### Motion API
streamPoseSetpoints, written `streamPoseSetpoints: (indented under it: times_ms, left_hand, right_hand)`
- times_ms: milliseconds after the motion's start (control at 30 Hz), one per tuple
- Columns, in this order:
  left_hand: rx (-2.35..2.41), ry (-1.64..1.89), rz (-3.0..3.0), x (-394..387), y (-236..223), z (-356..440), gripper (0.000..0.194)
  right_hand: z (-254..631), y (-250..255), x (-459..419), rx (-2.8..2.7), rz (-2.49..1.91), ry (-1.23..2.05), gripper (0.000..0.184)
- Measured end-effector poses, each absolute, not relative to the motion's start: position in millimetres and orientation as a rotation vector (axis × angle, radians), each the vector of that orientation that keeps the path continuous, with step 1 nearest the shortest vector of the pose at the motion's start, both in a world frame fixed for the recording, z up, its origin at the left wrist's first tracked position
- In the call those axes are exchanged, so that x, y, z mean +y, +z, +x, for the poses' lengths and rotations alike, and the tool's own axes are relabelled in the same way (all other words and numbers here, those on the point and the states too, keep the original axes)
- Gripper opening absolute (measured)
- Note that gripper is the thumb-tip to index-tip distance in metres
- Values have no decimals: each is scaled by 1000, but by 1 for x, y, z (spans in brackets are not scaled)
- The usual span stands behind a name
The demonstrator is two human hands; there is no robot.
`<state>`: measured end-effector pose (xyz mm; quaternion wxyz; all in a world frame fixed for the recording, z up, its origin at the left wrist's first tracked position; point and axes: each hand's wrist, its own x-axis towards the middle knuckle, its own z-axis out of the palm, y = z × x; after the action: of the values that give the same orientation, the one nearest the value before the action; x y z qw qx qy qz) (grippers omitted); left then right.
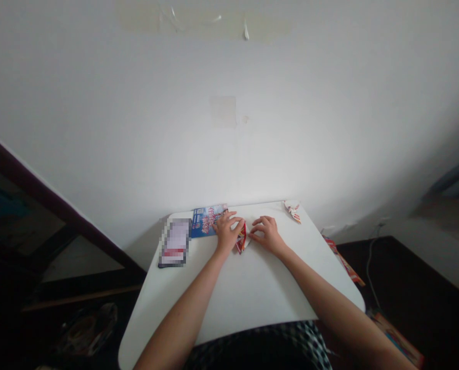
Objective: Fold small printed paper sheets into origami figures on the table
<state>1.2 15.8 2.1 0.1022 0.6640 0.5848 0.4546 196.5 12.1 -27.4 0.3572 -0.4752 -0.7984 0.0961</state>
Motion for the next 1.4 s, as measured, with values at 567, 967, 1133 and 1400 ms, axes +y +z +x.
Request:
streamPoseSetpoints:
  times_ms: [567,967,1133,1400]
  left_hand:
    - [1804,1013,2200,14,2,-17,16]
    - [1749,860,2174,10,6,-10,14]
    - [1739,865,2183,13,1,-10,9]
    - [1739,875,2180,14,-3,-9,7]
  right_hand:
    - [221,-24,22,-1828,-1388,260,10]
    - [222,-26,23,-1910,-1433,224,9]
    - [220,-23,20,-1913,-1444,204,8]
    - [219,-22,20,-1924,-1434,211,7]
